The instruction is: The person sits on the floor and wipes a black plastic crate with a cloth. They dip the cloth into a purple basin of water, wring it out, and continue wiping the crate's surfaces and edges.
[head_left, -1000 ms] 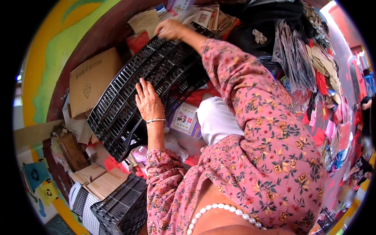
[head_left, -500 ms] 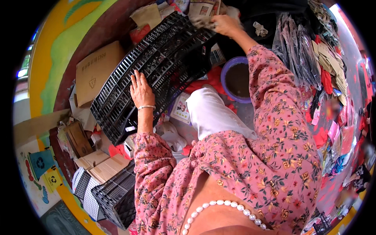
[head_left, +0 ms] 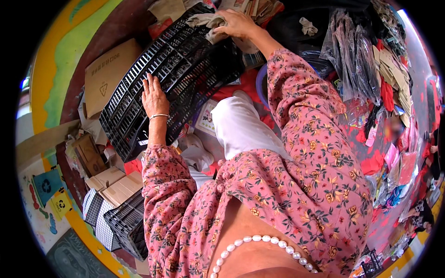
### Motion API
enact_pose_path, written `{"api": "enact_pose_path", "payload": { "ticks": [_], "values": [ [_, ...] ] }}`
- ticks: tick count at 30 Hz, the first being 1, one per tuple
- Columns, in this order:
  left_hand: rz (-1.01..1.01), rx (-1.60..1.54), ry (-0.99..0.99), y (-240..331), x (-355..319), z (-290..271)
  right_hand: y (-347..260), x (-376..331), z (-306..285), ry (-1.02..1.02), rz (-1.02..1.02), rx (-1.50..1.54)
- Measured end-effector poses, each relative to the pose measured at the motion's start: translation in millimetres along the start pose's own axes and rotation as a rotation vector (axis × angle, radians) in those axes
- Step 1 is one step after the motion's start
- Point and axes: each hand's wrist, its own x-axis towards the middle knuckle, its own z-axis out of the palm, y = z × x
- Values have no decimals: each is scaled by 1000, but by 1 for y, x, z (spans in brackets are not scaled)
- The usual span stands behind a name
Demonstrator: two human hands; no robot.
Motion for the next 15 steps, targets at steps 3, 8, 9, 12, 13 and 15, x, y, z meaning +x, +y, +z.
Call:
{"api": "enact_pose_path", "payload": {
  "ticks": [3,8,9,12,13,15],
  "values": [
    [-32,21,-3,2,-5,1,-15,-13,-23,-175,-31,-72],
    [-36,36,15,2,-4,5,-50,-36,-56,-287,-176,-325],
    [-51,32,16,5,-4,3,-46,-35,-64,-291,-121,-367],
    [-48,14,60,6,-3,5,-28,-22,-92,-170,72,-508],
    [-58,15,55,7,-3,5,-25,-18,-97,-81,113,-453],
    [-61,34,41,6,-5,4,-35,-8,-100,66,133,-320]
  ]
}}
